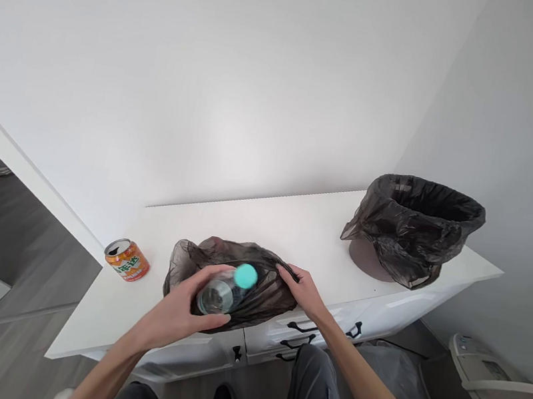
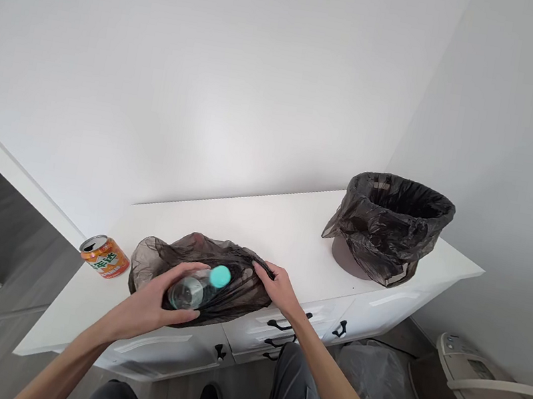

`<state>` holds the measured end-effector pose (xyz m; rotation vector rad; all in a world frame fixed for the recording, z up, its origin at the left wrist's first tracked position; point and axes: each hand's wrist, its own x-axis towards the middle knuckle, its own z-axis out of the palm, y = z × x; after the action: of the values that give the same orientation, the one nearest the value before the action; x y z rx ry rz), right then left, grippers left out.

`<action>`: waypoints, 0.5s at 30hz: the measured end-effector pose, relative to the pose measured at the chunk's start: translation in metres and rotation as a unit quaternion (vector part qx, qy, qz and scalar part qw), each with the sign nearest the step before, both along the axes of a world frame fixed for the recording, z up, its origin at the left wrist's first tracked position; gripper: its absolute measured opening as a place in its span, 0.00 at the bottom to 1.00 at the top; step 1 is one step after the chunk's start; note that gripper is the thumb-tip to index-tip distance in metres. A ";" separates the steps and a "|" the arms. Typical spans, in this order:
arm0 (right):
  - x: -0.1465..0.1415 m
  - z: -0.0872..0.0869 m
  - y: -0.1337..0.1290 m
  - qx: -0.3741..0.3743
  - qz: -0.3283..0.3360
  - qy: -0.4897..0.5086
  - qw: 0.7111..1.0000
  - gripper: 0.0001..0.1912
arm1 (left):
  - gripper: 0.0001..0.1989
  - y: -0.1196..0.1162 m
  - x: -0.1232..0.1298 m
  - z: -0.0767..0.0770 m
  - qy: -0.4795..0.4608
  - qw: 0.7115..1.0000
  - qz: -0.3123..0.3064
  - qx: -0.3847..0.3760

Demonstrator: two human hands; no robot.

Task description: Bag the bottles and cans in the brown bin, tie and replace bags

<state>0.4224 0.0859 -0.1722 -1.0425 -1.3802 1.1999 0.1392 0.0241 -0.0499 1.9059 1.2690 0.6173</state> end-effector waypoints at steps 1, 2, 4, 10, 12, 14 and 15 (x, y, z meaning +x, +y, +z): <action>0.000 0.001 0.000 0.001 -0.001 -0.003 1.000 0.24 | 0.37 -0.008 -0.002 0.009 -0.055 0.998 0.017 -0.015; -0.001 0.002 -0.001 0.002 -0.002 -0.005 1.000 0.25 | 0.38 -0.015 -0.005 0.019 -0.114 0.992 0.054 -0.020; -0.001 0.005 -0.003 -0.001 -0.009 -0.007 1.000 0.25 | 0.43 -0.030 -0.014 0.036 -0.231 0.958 0.166 0.014; -0.002 0.006 -0.005 -0.009 -0.029 -0.018 0.999 0.26 | 0.41 -0.051 -0.060 0.070 -0.352 0.853 0.329 0.200; -0.003 0.005 -0.006 -0.015 -0.031 -0.021 0.999 0.26 | 0.37 -0.051 -0.071 0.071 -0.332 0.826 0.387 0.241; -0.003 0.005 -0.006 -0.022 -0.033 -0.020 0.999 0.26 | 0.37 -0.051 -0.079 0.062 -0.297 0.809 0.452 0.230; -0.003 0.004 -0.007 -0.024 -0.033 -0.019 0.999 0.26 | 0.37 -0.050 -0.083 0.054 -0.277 0.805 0.480 0.212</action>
<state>0.4196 0.0792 -0.1677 -1.1419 -1.3411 1.1742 0.0559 -0.0256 0.0043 1.0663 1.7121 1.9535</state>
